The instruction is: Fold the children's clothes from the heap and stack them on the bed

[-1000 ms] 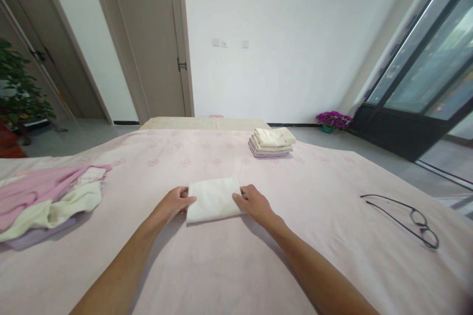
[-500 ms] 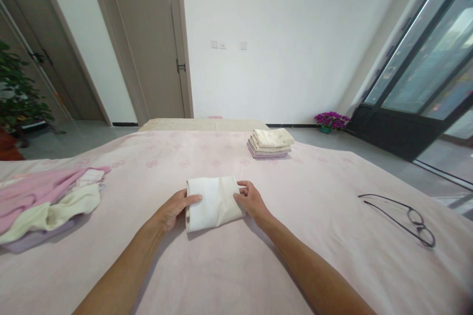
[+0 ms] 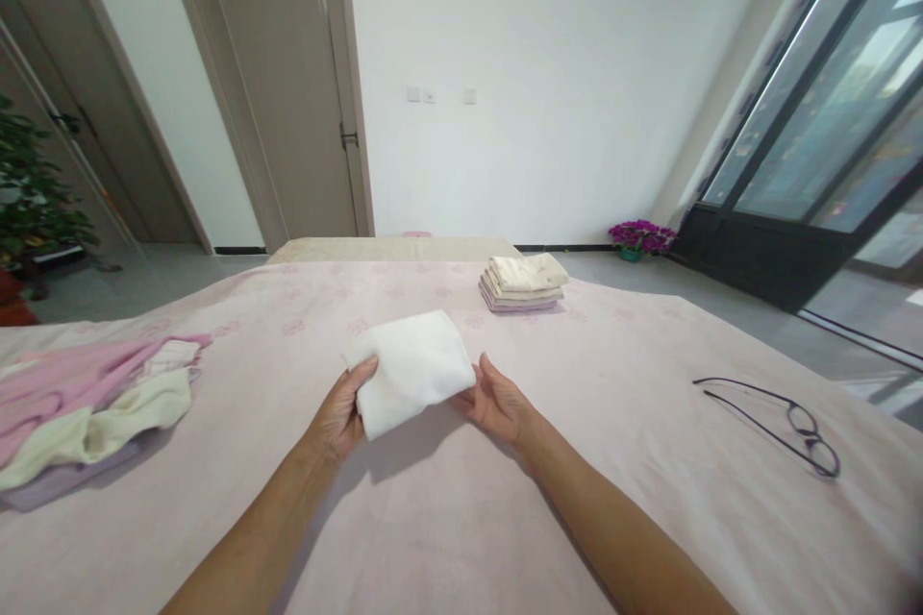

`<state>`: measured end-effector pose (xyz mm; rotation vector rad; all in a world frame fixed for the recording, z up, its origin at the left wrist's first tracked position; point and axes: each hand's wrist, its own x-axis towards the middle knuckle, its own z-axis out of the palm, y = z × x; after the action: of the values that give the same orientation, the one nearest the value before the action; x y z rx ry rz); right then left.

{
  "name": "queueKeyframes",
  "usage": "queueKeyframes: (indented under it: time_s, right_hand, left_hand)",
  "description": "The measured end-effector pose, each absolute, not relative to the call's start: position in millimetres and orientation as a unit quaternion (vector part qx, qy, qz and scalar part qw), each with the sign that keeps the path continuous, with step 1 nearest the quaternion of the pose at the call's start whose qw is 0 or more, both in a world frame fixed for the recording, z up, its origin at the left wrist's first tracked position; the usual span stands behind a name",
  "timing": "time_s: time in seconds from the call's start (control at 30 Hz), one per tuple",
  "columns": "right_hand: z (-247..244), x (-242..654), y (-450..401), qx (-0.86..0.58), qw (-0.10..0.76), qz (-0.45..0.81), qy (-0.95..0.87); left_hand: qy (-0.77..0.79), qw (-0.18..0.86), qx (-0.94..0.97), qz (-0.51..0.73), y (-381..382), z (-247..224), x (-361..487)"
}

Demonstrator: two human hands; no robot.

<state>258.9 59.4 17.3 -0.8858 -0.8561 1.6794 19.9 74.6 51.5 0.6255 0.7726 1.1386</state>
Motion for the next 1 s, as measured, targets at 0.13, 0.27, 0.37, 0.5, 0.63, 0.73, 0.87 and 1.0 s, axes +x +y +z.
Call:
queueKeyframes:
  time_s: [0.13, 0.27, 0.37, 0.5, 0.63, 0.73, 0.87, 1.0]
  right_hand:
    - [17, 250, 55, -0.256, 0.549, 0.764, -0.222]
    - [18, 234, 57, -0.262, 0.620, 0.724, -0.155]
    - [16, 221, 61, -0.274, 0.639, 0.708, -0.124]
    - [13, 211, 67, -0.312, 0.635, 0.702, -0.086]
    - [15, 218, 77, -0.316, 0.639, 0.699, -0.064]
    - [25, 237, 92, -0.295, 0.650, 0.697, -0.058]
    - [52, 281, 125, -0.265, 0.703, 0.656, -0.066]
    - [89, 338, 168, -0.235, 0.772, 0.583, -0.090]
  left_hand:
    - [0.340, 0.732, 0.259, 0.531, 72, 54, 25]
    - [0.352, 0.733, 0.255, 0.524, 71, 38, 34]
    - [0.359, 0.722, 0.262, 0.530, 71, 23, 41]
    - [0.354, 0.718, 0.290, 0.524, 71, 11, 45]
    - [0.343, 0.707, 0.320, 0.530, 71, 13, 44]
    - [0.330, 0.692, 0.349, 0.539, 75, 14, 40]
    - [0.390, 0.613, 0.407, 0.553, 86, 6, 31]
    - [0.441, 0.525, 0.488, 0.540, 94, -7, 30]
